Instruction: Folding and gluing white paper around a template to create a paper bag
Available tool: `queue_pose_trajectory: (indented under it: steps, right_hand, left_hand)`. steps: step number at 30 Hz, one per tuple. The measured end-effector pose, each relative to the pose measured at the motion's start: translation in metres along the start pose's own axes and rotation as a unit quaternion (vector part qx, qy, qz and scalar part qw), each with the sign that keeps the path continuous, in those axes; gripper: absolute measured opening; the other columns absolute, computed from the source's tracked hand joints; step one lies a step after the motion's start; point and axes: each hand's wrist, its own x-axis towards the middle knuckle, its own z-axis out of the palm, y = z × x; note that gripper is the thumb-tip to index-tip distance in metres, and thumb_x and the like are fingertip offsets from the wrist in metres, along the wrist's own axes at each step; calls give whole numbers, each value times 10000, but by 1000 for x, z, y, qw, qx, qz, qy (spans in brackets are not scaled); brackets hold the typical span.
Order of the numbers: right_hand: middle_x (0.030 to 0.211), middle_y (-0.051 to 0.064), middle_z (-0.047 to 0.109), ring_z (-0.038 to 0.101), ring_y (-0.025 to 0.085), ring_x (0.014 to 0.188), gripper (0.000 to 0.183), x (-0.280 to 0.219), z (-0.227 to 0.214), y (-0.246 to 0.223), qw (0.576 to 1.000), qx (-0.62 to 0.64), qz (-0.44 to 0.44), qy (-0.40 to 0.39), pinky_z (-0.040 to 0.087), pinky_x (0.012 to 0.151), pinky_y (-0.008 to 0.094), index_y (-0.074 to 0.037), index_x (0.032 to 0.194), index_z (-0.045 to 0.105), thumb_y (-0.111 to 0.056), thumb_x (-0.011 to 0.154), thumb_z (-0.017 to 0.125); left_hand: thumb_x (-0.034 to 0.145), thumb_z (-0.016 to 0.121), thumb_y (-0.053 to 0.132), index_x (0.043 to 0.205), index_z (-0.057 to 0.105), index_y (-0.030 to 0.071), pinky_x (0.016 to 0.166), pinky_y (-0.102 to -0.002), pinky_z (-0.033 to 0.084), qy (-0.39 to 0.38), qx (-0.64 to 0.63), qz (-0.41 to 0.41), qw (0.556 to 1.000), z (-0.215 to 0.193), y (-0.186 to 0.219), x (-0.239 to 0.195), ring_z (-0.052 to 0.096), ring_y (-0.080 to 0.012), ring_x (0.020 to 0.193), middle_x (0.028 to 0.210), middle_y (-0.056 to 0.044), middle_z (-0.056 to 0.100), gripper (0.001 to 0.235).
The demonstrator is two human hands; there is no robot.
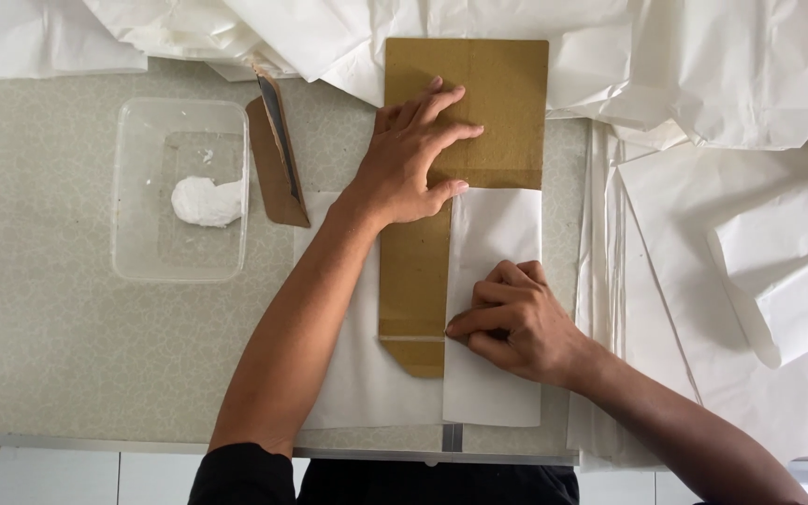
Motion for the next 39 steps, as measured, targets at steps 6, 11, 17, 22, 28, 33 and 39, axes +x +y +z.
queue_pose_trajectory:
  steps: [6, 11, 17, 22, 28, 33, 39]
  right_hand:
    - [701, -106, 547, 488, 150, 825, 125, 0, -2, -8, 1000, 21, -17, -14, 269, 796, 391, -303, 865, 820, -203, 856, 747]
    - [750, -70, 585, 514, 205, 884, 97, -7, 3, -21, 992, 27, -96, -82, 278, 806, 407, -236, 880, 815, -207, 842, 730]
    - [771, -47, 582, 526, 219, 827, 65, -8, 5, -28, 971, 38, -189, -145, 320, 785, 416, -224, 871, 768, -208, 893, 710]
    - [707, -48, 485, 490, 198, 792, 163, -2, 1, -36, 958, 95, -210, -171, 296, 819, 400, -220, 820, 768, -148, 887, 638]
    - [649, -32, 516, 505, 190, 758, 152, -2, -1, -38, 979, 105, -127, -120, 307, 786, 388, -179, 748, 741, -79, 817, 651]
    - [605, -68, 550, 525, 183, 764, 171, -8, 0, -42, 985, 38, -103, -132, 299, 781, 405, -202, 673, 762, -113, 766, 650]
    - [643, -62, 591, 513, 155, 757, 132, -13, -4, -37, 992, 66, -58, -93, 313, 814, 372, -224, 777, 809, -163, 802, 694]
  left_hand:
    - [814, 857, 278, 1354, 622, 213, 1162, -530, 242, 9, -1, 6, 1000, 0, -1, 0, 220, -279, 1526, 1598, -59, 346, 593]
    - [809, 865, 284, 1351, 624, 213, 1163, -520, 244, 16, -1, 11, 1000, 2, -2, 0, 231, -278, 1524, 1594, -60, 353, 598]
    - [811, 872, 278, 1359, 620, 218, 1169, -515, 235, 13, 1, 13, 1000, 1, -2, -1, 223, -274, 1528, 1598, -54, 344, 606]
    - [806, 866, 277, 1353, 624, 220, 1163, -509, 239, 21, -2, 14, 1000, 2, -2, -1, 233, -269, 1529, 1594, -50, 355, 600]
    - [802, 879, 282, 1351, 625, 220, 1160, -512, 248, 17, 4, 14, 1000, 4, -3, 0, 236, -278, 1524, 1592, -52, 356, 608]
    - [817, 859, 282, 1350, 619, 220, 1165, -516, 232, 13, 1, 11, 1000, 2, -2, -1, 223, -277, 1526, 1596, -56, 346, 588]
    - [814, 881, 277, 1353, 620, 218, 1161, -533, 245, 14, 6, 15, 1000, 4, -3, -1, 221, -280, 1524, 1599, -63, 340, 602]
